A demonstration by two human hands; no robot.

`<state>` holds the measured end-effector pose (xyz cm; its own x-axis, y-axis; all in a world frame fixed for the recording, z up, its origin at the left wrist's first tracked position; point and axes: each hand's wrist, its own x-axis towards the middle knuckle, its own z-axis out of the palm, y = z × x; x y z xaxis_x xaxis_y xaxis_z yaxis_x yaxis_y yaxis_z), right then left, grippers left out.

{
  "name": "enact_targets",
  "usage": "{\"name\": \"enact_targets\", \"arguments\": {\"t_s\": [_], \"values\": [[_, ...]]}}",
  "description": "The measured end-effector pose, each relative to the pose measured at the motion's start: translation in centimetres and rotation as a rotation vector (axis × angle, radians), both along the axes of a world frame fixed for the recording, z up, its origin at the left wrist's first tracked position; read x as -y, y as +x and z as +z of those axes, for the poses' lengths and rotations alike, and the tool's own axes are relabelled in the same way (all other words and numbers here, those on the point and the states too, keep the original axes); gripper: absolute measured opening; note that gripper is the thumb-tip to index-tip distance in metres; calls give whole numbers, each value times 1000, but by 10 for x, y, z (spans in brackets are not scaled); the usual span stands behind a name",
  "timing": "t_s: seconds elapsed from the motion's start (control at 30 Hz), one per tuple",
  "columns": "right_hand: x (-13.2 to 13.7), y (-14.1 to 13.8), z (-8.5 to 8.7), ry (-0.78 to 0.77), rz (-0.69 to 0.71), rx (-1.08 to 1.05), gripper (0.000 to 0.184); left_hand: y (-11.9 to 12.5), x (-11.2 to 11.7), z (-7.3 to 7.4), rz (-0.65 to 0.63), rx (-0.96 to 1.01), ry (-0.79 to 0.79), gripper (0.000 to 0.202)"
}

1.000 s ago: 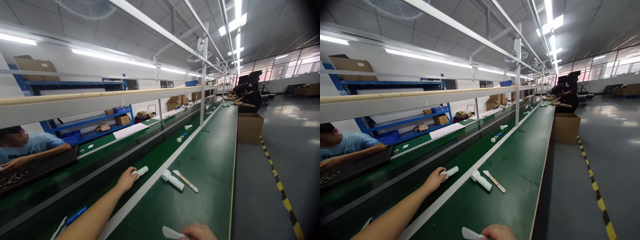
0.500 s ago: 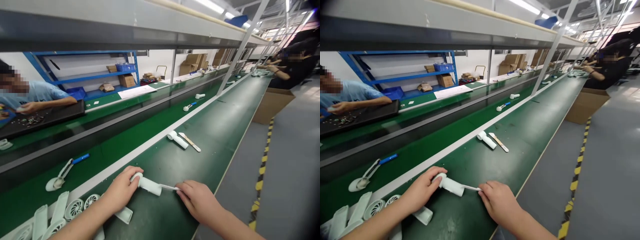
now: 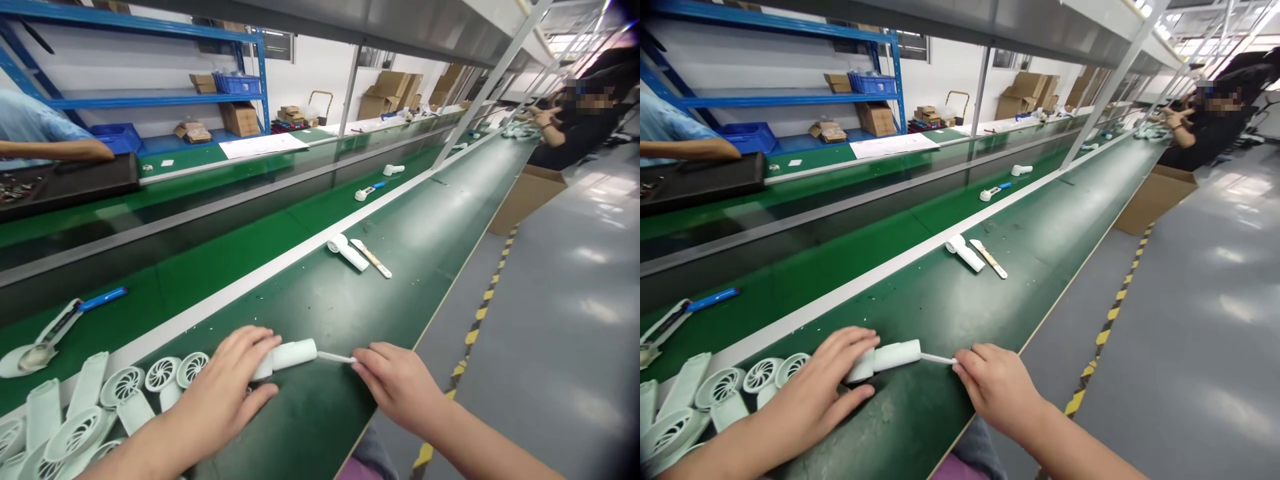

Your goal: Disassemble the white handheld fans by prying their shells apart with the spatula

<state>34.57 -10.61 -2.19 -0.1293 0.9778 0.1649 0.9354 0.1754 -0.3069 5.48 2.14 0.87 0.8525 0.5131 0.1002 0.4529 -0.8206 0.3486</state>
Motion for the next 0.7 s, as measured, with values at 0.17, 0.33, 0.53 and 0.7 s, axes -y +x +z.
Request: {"name": "enact_targets", "arguments": {"t_s": [0.17,0.33,0.53,0.7], "values": [[-17,5,8,139,63,219,25,3,-3,-5,155,-106,-14,42],[-29,8,17,154,180,322,26,6,0,-3,174,-113,-40,28],[-32,14,24,96,241,315,26,8,2,-11,197,-141,21,23],[-27,10,26,59,222,258,25,9,3,-13,199,-160,58,24]]}}
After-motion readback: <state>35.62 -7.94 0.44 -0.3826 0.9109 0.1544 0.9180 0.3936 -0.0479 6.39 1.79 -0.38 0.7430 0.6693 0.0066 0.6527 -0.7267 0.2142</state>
